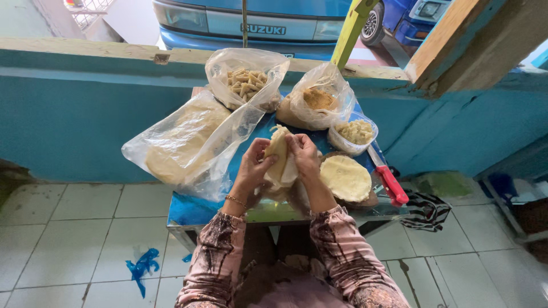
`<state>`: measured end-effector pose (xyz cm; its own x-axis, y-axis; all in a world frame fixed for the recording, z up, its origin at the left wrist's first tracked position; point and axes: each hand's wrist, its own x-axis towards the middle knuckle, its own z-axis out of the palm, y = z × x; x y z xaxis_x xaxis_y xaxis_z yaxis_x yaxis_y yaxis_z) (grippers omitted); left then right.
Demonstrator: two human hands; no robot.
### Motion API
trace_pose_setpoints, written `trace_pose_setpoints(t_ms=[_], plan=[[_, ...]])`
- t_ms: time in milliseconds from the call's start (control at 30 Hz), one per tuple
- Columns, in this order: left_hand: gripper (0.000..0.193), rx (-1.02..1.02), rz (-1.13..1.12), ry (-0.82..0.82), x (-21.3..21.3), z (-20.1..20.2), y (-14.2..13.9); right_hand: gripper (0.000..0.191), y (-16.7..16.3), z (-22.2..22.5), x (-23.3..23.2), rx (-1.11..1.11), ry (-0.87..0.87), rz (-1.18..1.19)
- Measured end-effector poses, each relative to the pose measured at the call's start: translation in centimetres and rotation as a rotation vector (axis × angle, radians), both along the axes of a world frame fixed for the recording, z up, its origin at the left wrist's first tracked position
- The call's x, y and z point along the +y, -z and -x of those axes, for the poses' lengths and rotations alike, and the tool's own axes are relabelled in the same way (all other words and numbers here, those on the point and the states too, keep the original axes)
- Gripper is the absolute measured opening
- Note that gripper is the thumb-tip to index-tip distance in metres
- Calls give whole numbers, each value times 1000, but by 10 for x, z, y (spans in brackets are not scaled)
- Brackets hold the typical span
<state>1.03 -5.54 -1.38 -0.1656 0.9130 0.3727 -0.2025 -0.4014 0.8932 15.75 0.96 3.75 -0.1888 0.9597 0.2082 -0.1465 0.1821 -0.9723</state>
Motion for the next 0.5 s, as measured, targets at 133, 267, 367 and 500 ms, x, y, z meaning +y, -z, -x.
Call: trace_pose_setpoints(t_ms=[133,267,367,500], plan=[[38,-129,-42,-7,3,4,2,32,2,-12,-3,-509,365,-307],[39,-162,-45,-47,1,4,0,28,3,-29,-9,-529,472,-395],[38,-217,-70,-42,-5,7,-9,28,2,-40,-9,-581,538,-449],[36,-345,-82,25,-14,10,-21,28,10,-63,-7,-611,572,-491]])
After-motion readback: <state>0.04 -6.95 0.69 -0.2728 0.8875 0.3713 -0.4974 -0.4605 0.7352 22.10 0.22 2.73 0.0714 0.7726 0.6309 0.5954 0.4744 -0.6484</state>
